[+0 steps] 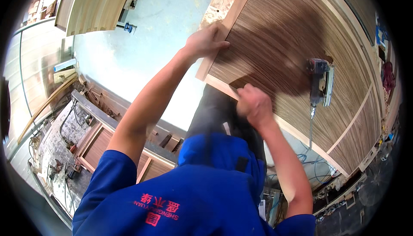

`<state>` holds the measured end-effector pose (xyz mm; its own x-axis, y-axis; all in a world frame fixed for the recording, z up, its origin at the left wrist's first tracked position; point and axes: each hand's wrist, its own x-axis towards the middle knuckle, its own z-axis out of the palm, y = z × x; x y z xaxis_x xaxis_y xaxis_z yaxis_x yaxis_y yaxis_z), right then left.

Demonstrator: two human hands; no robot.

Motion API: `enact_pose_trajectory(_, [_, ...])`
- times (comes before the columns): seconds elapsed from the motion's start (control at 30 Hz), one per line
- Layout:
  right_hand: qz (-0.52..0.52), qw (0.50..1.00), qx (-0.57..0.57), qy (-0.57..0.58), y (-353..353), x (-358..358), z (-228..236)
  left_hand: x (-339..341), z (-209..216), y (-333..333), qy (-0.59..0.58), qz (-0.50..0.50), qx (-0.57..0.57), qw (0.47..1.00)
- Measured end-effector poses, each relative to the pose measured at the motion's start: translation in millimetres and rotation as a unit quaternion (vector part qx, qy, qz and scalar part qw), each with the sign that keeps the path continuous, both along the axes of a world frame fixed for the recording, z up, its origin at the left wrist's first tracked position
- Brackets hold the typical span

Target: The person assembles a wooden panel by attaching thin wooden strips to its edges. They use a pneumatic nail gun to secure the strips and a hammer to tap them into place. The person also uses a sander to smooth the edges of the wood.

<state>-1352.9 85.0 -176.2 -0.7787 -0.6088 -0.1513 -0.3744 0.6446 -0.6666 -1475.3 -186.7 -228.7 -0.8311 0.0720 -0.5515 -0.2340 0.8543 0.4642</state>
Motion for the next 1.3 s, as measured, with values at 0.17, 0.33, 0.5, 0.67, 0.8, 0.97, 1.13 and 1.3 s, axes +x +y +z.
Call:
enact_pose_trajectory(0.17, [-0.119, 0.992, 0.006, -0.030, 3, 3, -22, -4, 7, 0, -0.002, -0.004, -0.002, 1.000])
enact_pose_trajectory(0.33, [-0.050, 0.998, -0.043, -0.019, -8, 6, 0, 0, 4, -7, 0.011, -0.010, -0.007, 1.000])
enact_pose_trajectory(0.5, [-0.146, 0.978, -0.058, -0.136, -1, 3, -12, -1, 10, -1, -0.019, -0.019, -0.010, 1.000])
enact_pose_trajectory(0.67, [-0.011, 0.999, 0.019, 0.023, -8, 15, -5, -1, 12, -6, -0.010, -0.020, -0.008, 1.000])
enact_pose_trajectory(0.8, [-0.014, 1.000, 0.012, -0.019, -2, -5, 2, -12, 12, -3, -0.023, -0.027, 0.011, 0.999])
enact_pose_trajectory(0.97, [-0.096, 0.992, -0.062, -0.051, -15, -2, 29, -11, 1, -8, 0.040, -0.025, 0.015, 0.999])
enact_pose_trajectory(1.13, [-0.266, 0.950, -0.097, -0.134, -8, -62, 30, -24, 20, -5, -0.039, -0.003, 0.068, 0.997])
enact_pose_trajectory(1.3, [-0.410, 0.894, -0.132, -0.121, -20, -157, -9, -29, 12, -10, -0.086, -0.012, 0.094, 0.992])
